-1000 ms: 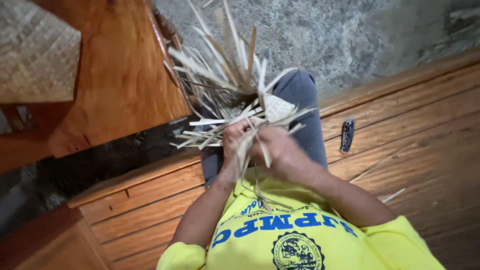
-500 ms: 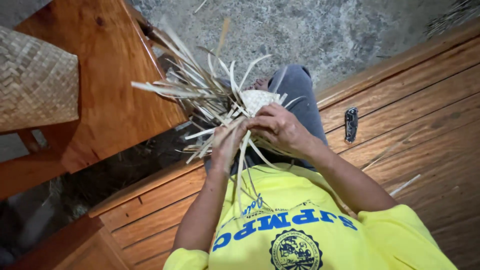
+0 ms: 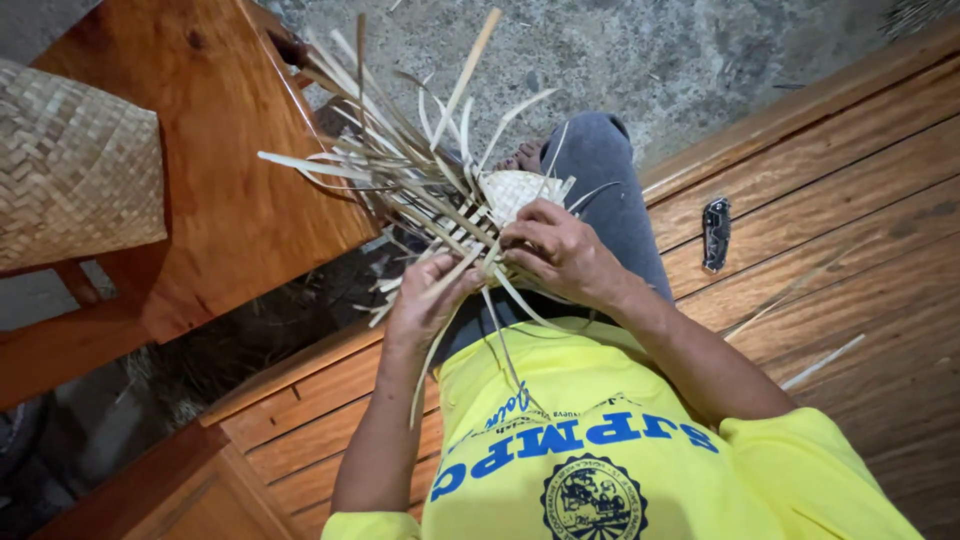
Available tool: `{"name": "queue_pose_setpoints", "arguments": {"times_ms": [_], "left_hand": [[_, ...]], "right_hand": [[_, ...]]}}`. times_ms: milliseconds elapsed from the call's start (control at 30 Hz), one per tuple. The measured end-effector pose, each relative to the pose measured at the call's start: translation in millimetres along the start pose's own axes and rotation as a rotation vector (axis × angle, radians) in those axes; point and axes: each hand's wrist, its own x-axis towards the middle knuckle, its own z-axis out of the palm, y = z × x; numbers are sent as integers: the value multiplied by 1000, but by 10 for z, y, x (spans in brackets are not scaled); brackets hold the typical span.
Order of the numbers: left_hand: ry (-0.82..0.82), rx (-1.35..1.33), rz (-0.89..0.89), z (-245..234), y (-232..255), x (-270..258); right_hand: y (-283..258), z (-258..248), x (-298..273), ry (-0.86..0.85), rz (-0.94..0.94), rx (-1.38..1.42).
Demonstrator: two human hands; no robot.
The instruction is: Weaving thin strips of material to form a basket structure
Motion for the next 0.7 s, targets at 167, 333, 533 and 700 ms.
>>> {"name": "queue_pose_setpoints", "arguments": {"times_ms": [167, 333, 533, 700], "left_hand": [[64, -5, -41, -147, -284, 24], [-49, 294, 176, -136, -78, 1], [-137, 415, 414, -134, 76, -54], [-65, 512, 496, -83, 104, -105]], "right_hand": [[103, -31, -188, -54, 72, -154], [151, -159, -304, -120, -1, -187], [-302, -402, 135, -113, -222, -371], [-394, -237, 202, -109, -326, -534]]}}
